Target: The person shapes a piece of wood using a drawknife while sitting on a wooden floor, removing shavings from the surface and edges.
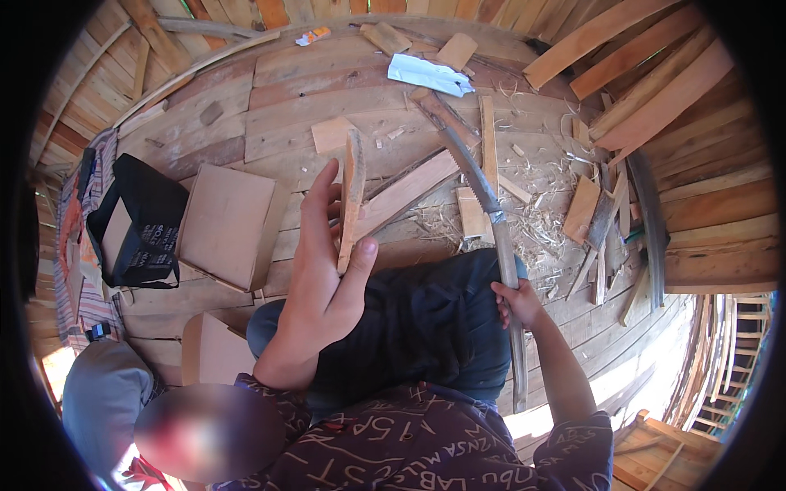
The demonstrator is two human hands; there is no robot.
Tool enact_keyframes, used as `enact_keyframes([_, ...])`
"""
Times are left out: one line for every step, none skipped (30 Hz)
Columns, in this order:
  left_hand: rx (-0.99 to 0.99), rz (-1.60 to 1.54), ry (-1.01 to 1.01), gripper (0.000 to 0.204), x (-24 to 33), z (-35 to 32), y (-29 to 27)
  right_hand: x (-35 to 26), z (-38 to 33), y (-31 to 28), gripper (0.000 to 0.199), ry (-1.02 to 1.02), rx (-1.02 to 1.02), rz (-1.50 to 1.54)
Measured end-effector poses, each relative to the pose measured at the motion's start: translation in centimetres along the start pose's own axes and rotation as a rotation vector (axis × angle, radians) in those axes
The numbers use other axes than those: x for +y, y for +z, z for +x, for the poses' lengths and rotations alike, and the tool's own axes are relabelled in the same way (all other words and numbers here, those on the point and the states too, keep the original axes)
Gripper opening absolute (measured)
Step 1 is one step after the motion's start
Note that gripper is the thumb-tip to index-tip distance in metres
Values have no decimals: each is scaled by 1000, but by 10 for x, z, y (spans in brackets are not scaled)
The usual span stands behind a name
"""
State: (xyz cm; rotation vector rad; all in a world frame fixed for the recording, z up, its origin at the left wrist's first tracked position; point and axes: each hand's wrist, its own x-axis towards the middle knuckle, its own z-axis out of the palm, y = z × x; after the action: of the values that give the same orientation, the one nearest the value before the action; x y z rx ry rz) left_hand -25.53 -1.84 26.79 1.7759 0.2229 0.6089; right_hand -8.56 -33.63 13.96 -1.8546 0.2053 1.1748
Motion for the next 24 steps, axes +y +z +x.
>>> enact_keyframes([1, 15, -5, 68, -1, 0, 0, 0, 0, 1, 34, -1, 7, -8])
enact_keyframes([2, 30, -9, 69, -2, 1, 0, -1, 0, 1, 35, -3, 15, -16])
enact_keyframes([4, 44, -14, 70, -1, 1, 0, -3, -1, 2, 35, -21, 14, -27])
enact_keyframes([-6, 14, -38, 71, -1, 0, -1, -4, -1, 2, 35, -15, 9, -22])
enact_keyframes([-15, -16, -62, 71, -1, 0, -2, -4, -1, 1, 35, -10, 4, -17])
enact_keyframes([-22, -51, -88, 72, -2, -1, -3, -5, 0, 0, 35, -2, 4, -15])
enact_keyframes([-23, -99, -118, 74, -1, -2, -4, -7, -1, 1, 36, 6, 7, -11])
enact_keyframes([-23, -147, -150, 76, -1, -3, -4, -5, 0, 2, 36, 4, 8, -17])
enact_keyframes([-9, -213, -152, 76, 0, -4, -2, -4, -1, 0, 36, -1, 11, -21])
enact_keyframes([7, -280, -154, 77, 1, -4, 0, -3, -1, -1, 36, -7, 15, -26])
enact_keyframes([-17, -245, -185, 79, 1, -4, -3, -2, -2, -2, 36, -1, 16, -23])
enact_keyframes([15, -223, -155, 71, 1, -5, -3, -3, 0, 0, 36, -2, 7, -24])
enact_keyframes([47, -202, -125, 64, 1, -6, -3, -5, 0, 2, 36, -2, -1, -26])
enact_keyframes([61, -188, -117, 60, 1, -7, -4, -6, 1, 3, 36, 1, -6, -24])
enact_keyframes([71, -179, -109, 57, 1, -7, -3, -5, 0, 2, 36, 6, -5, -19])
enact_keyframes([63, -178, -123, 57, 1, -7, -3, -4, -1, 2, 36, 12, -5, -15])
enact_keyframes([61, -178, -122, 58, 1, -8, -3, -4, -2, 1, 36, 15, 2, -19])
enact_keyframes([61, -174, -119, 58, 1, -8, -3, -4, -1, 1, 36, 16, 7, -22])
enact_keyframes([67, -171, -102, 58, 0, -7, -4, -4, -1, 1, 36, 17, 11, -25])
enact_keyframes([79, -173, -91, 59, 1, -7, -4, -4, 0, 1, 36, 16, 9, -25])
enact_keyframes([90, -177, -81, 59, 1, -7, -3, -4, 0, 1, 36, 15, 9, -25])
enact_keyframes([106, -186, -77, 59, 2, -7, -2, -4, 0, 1, 36, 14, 9, -24])
enact_keyframes([112, -189, -75, 59, 2, -7, -2, -4, -1, 1, 36, 14, 7, -22])
enact_keyframes([116, -190, -73, 58, 3, -7, -1, -4, -1, 0, 36, 13, 6, -19])
